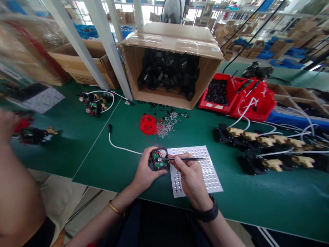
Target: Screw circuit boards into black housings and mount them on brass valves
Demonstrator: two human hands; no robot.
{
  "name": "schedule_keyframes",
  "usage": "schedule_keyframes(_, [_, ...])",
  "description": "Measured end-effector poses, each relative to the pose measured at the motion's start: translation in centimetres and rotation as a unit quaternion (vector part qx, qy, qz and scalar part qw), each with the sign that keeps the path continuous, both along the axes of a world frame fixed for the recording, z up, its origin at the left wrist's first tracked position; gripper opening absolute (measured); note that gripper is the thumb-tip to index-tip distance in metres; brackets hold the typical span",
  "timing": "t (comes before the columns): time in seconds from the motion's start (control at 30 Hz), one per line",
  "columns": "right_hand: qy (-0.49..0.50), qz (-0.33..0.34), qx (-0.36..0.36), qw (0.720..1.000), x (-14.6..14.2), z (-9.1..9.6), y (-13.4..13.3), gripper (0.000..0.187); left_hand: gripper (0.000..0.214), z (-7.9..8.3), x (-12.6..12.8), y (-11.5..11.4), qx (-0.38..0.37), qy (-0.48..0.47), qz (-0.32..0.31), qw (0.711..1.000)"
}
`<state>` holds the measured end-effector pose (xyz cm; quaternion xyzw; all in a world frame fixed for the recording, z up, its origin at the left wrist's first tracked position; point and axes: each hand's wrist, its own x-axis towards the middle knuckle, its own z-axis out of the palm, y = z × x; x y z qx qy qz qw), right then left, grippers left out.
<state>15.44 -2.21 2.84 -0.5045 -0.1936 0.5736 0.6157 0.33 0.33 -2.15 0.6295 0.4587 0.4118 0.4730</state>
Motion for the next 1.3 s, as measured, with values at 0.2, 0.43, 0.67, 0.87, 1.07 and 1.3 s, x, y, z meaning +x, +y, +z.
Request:
schedule_keyframes(0.2, [-0.030, 0.001, 0.000, 1.000, -0.1, 0.1, 0.1, 0.026, 0.075, 0.2, 0.1, 0.1, 0.004, 0.004, -0.001, 1.000])
schedule_keyframes(0.43, [-0.048, 0.009, 0.000, 0.999, -0.1, -0.2, -0.2, 0.025, 0.075, 0.3, 0.1, 0.1, 0.007, 0.015, 0.003, 1.000])
schedule_keyframes(0.67, [-0.053, 0.011, 0.003, 0.999, -0.1, -0.2, -0.2, 0.024, 0.075, 0.2, 0.1, 0.1, -0.008, 0.014, 0.002, 1.000])
schedule_keyframes(0.87, [-0.020, 0.027, -0.008, 0.999, 0.4, 0.0, 0.4, 0.026, 0.074, 0.2, 0.1, 0.2, -0.004, 0.012, 0.005, 1.000])
schedule_keyframes(1.07, [-0.041, 0.046, -0.011, 0.998, 0.7, 0.6, 0.7, 0.027, 0.075, 0.3, 0.2, 0.1, 0.003, 0.021, 0.003, 1.000])
schedule_keyframes(1.3, [-0.042, 0.043, -0.019, 0.998, 0.6, 0.6, 0.7, 0.026, 0.075, 0.3, 0.2, 0.2, 0.002, 0.020, -0.001, 1.000])
